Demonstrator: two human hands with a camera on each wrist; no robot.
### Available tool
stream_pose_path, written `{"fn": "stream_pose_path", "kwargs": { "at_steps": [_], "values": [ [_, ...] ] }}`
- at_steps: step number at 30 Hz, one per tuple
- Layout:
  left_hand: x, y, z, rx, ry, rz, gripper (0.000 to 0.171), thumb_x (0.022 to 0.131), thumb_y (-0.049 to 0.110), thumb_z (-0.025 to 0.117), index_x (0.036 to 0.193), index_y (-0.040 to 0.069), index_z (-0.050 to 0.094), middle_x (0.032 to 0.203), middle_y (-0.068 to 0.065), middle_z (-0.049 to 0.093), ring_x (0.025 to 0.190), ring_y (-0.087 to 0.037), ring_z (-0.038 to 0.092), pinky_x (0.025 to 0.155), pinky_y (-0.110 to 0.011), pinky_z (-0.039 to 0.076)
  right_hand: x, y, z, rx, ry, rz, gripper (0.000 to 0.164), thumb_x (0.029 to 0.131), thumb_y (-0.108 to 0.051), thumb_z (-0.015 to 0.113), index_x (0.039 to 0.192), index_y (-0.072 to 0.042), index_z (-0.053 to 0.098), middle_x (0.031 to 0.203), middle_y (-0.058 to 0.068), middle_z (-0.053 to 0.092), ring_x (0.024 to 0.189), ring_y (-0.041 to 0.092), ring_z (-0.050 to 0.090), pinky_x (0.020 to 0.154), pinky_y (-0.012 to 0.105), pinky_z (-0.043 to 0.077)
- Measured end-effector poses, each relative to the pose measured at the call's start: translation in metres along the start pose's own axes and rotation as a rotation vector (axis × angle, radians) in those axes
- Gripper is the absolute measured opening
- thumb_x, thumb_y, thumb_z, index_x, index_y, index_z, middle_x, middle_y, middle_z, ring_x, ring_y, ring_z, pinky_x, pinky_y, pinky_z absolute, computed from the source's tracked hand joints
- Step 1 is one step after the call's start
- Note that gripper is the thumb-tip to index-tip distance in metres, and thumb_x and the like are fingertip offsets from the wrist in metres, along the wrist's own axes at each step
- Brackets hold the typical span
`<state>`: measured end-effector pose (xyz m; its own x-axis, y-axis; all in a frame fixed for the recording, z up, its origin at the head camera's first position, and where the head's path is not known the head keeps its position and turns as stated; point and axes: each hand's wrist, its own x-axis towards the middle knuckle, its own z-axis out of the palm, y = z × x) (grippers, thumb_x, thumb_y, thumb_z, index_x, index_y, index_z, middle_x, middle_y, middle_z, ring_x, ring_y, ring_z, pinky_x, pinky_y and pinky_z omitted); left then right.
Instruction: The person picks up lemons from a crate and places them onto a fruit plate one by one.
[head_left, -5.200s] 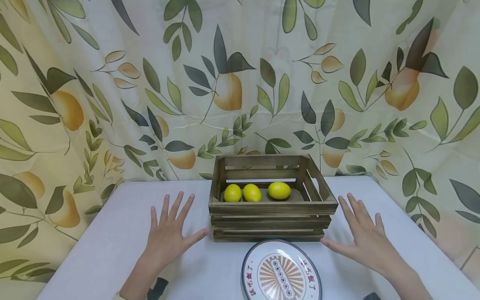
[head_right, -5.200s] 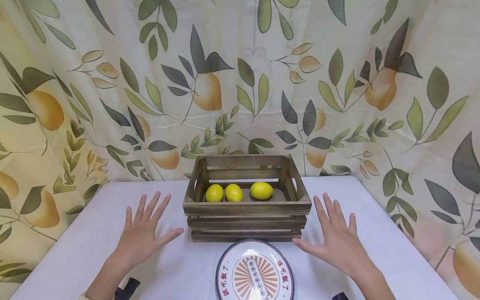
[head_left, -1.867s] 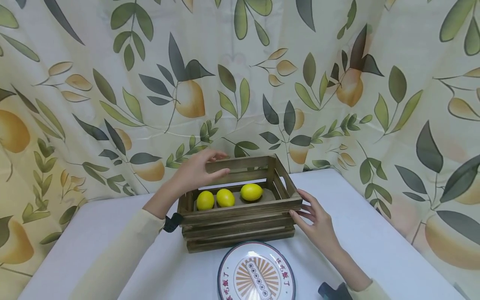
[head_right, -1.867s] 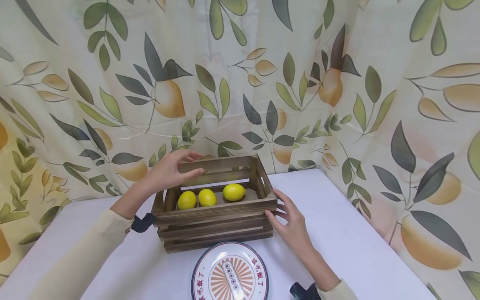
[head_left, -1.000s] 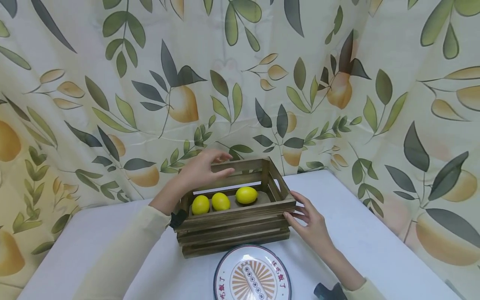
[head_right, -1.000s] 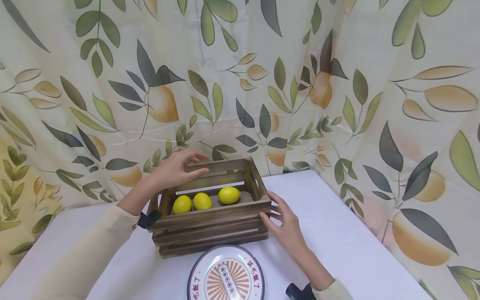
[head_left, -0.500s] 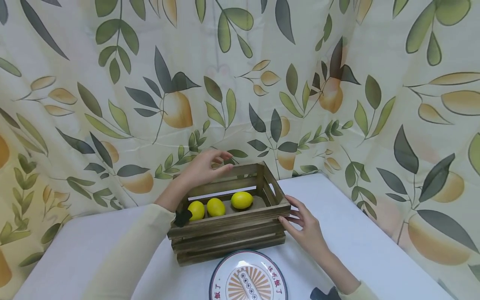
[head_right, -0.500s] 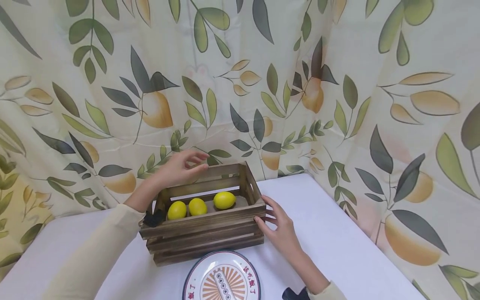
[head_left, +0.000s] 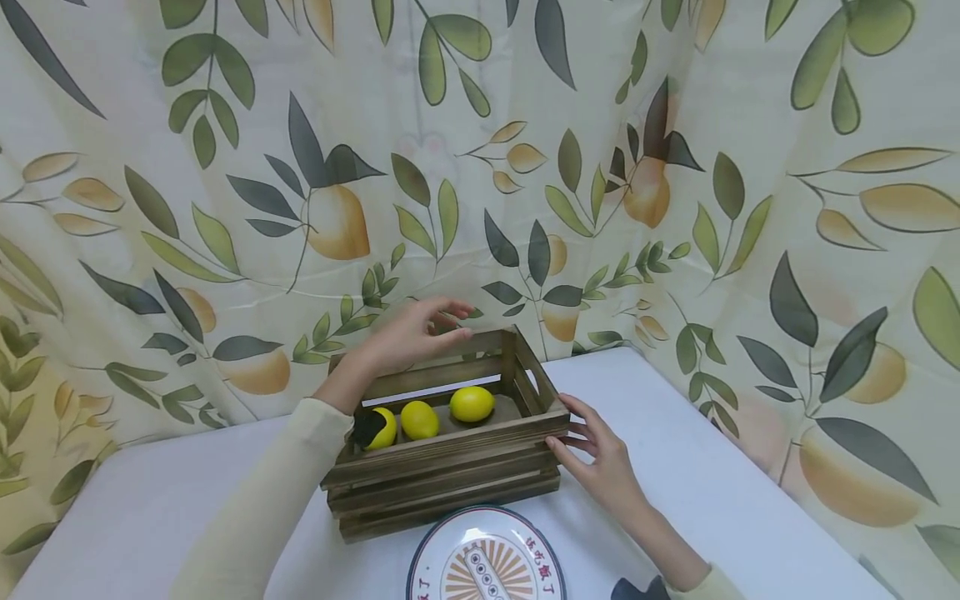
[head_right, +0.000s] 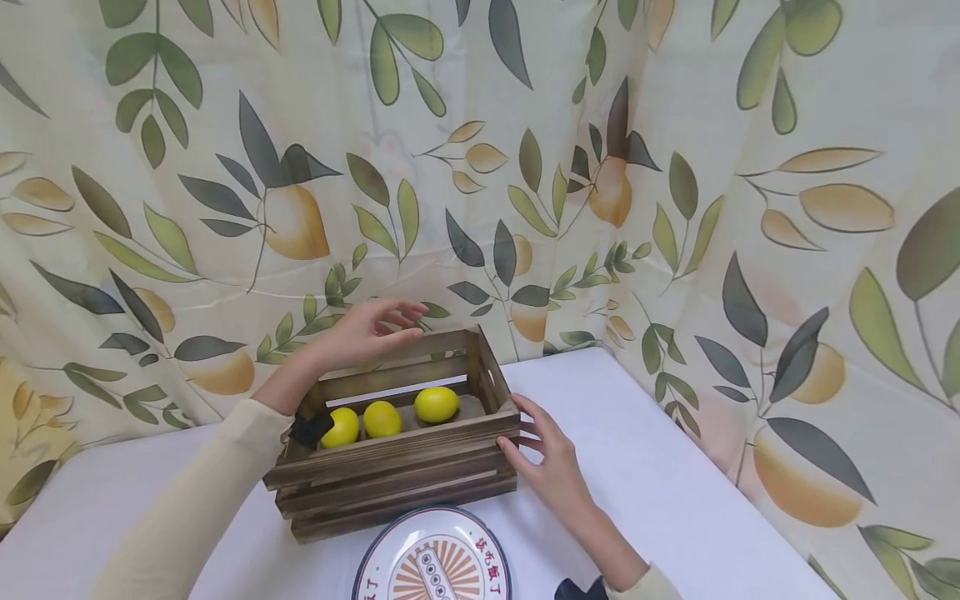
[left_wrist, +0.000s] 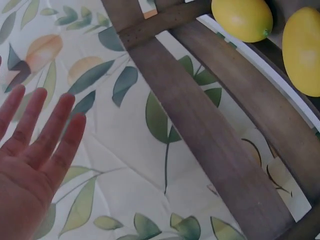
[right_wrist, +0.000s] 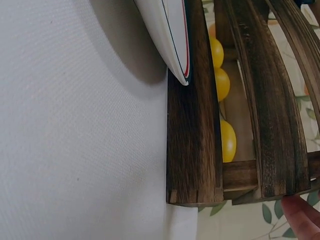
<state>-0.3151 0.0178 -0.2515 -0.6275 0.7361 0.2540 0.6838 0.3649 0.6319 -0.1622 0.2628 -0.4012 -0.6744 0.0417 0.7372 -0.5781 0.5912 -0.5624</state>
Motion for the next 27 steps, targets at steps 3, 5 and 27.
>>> {"fn": "stream_pose_path", "kwargs": {
  "at_steps": [3, 5, 27],
  "values": [
    [0.006, -0.002, 0.002, -0.037, -0.028, 0.022, 0.044, 0.096, 0.028, 0.062, 0.136, 0.013, 0.053, 0.134, -0.009, 0.056, 0.121, -0.029, 0.056, 0.102, -0.048, 0.044, -0.001, 0.010, 0.002, 0.013, -0.002, -0.001, 0.069, 0.073, 0.015, 0.076, 0.135, 0.004, 0.049, 0.127, 0.025, 0.058, 0.095, 0.028, 0.068, 0.074, 0.033, 0.059],
    [0.010, -0.005, 0.003, -0.063, -0.044, 0.034, 0.044, 0.096, 0.027, 0.063, 0.136, 0.012, 0.053, 0.135, -0.009, 0.056, 0.123, -0.030, 0.055, 0.104, -0.050, 0.043, -0.002, 0.013, 0.002, 0.021, -0.010, -0.006, 0.070, 0.074, 0.014, 0.076, 0.137, 0.001, 0.049, 0.129, 0.023, 0.057, 0.097, 0.023, 0.068, 0.075, 0.030, 0.058],
    [0.043, -0.040, 0.029, -0.233, -0.132, 0.050, 0.043, 0.094, 0.014, 0.064, 0.133, 0.000, 0.053, 0.131, -0.016, 0.058, 0.117, -0.031, 0.059, 0.098, -0.043, 0.049, -0.004, 0.016, 0.000, 0.064, -0.021, -0.006, 0.069, 0.077, 0.013, 0.074, 0.139, -0.004, 0.049, 0.130, 0.019, 0.058, 0.102, 0.007, 0.064, 0.079, 0.025, 0.057]
  ]
}}
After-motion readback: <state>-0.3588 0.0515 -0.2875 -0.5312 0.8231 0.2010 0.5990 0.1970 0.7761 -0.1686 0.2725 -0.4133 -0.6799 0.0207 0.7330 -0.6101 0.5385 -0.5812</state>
